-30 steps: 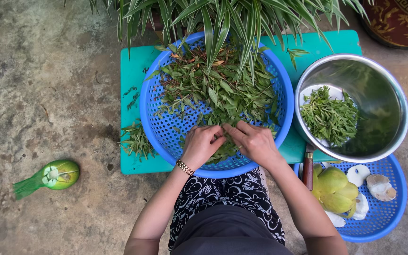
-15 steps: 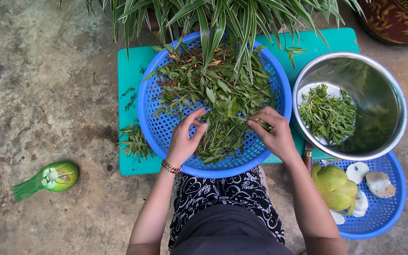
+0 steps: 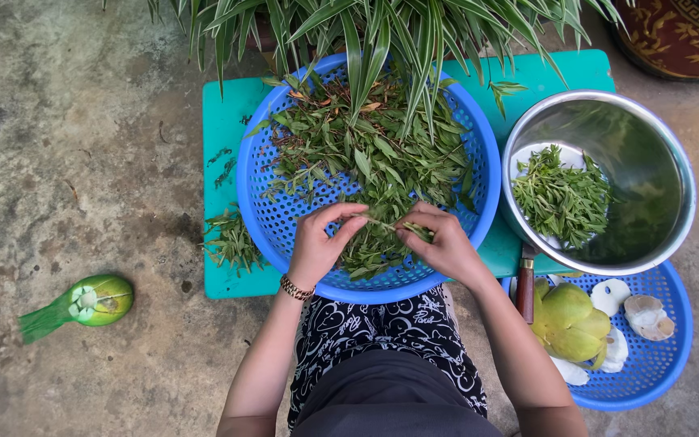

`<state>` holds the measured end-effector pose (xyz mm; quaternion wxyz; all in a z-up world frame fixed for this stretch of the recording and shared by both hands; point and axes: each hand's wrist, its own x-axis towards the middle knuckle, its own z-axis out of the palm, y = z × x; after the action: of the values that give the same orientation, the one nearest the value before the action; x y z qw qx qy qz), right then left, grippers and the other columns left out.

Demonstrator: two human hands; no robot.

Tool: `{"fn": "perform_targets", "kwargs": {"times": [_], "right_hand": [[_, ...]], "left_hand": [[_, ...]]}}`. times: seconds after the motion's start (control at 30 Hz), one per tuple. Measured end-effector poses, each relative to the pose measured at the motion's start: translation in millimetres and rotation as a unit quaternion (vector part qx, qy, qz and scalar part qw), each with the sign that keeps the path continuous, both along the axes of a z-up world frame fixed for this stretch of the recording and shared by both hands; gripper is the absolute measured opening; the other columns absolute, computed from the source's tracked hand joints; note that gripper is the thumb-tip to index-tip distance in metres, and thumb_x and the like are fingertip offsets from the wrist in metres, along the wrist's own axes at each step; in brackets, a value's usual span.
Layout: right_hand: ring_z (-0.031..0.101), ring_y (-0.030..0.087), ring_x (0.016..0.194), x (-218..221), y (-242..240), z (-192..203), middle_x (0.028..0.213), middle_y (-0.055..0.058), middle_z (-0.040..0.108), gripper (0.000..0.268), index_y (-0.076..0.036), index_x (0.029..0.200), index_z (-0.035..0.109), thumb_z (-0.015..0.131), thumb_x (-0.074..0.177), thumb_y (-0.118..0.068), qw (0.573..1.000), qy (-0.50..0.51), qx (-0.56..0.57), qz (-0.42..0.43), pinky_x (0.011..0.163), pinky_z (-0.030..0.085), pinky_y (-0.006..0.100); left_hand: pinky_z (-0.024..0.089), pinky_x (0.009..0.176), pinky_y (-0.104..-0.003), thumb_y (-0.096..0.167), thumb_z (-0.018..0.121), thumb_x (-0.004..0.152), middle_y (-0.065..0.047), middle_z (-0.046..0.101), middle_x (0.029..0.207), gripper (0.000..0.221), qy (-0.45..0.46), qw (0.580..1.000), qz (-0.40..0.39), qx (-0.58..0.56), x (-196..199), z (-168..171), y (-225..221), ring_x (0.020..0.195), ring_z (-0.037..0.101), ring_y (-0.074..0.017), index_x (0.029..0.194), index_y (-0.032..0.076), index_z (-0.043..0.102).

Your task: The person sits at a green table outdoors and sorts through a large pile of green leafy herbs in a blue plastic basket. They pick up individual stems, strip the leaves from the stalks by hand, and place the separated leaves into a metal bowl to the right. The discarded stems are placed back into the basket or on the table surface.

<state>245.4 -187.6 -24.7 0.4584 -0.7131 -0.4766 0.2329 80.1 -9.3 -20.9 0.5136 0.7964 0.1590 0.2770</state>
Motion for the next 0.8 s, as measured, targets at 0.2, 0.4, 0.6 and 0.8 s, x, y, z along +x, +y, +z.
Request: {"fn": "perform_targets", "kwargs": {"times": [0.2,0.4,0.6,0.8], "right_hand": [[0.064,0.013,0.09,14.4,1.2,-3.8,0.096,0.006,0.07,0.024,-0.003,0.101,0.078,0.069,0.099,-0.025,0.978,0.162,0.04,-0.122,0.08,0.049,0.028],[0.067,0.008,0.079,2.5,21.3,-14.8,0.083,0.001,0.075,0.021,-0.003,0.101,0.075,0.067,0.086,-0.014,0.992,0.122,-0.029,-0.004,0.077,0.053,0.026],[0.055,0.012,0.071,-5.8,31.6,-29.3,0.079,0.005,0.066,0.014,0.001,0.093,0.073,0.066,0.088,-0.01,0.994,0.076,-0.001,-0.076,0.063,0.043,0.028],[0.062,0.006,0.085,42.4,0.3,-8.4,0.095,-0.001,0.072,0.015,-0.004,0.1,0.073,0.059,0.096,-0.008,0.966,0.144,0.123,-0.179,0.079,0.051,0.023]], "left_hand": [[0.06,0.076,-0.023,0.013,0.074,0.094,-0.005,0.081,0.092,0.016,0.028,0.993,0.0,-0.111,0.2,-26.0,11.9,0.083,0.076,-0.0081,0.105,0.002,0.076],[0.058,0.074,-0.023,0.013,0.074,0.094,-0.003,0.08,0.09,0.015,0.029,0.992,-0.018,-0.118,0.1,-24.7,5.6,0.081,0.074,-0.0074,0.105,0.003,0.076],[0.058,0.073,-0.024,0.017,0.077,0.092,-0.003,0.08,0.09,0.016,0.027,0.997,0.011,-0.069,-7.8,-16.1,0.9,0.078,0.073,-0.0073,0.101,0.004,0.077],[0.057,0.079,-0.024,0.015,0.078,0.093,-0.004,0.079,0.097,0.019,-0.056,0.983,0.169,-0.054,-46.5,-23.8,32.2,0.086,0.072,-0.0082,0.108,0.004,0.075]]}}
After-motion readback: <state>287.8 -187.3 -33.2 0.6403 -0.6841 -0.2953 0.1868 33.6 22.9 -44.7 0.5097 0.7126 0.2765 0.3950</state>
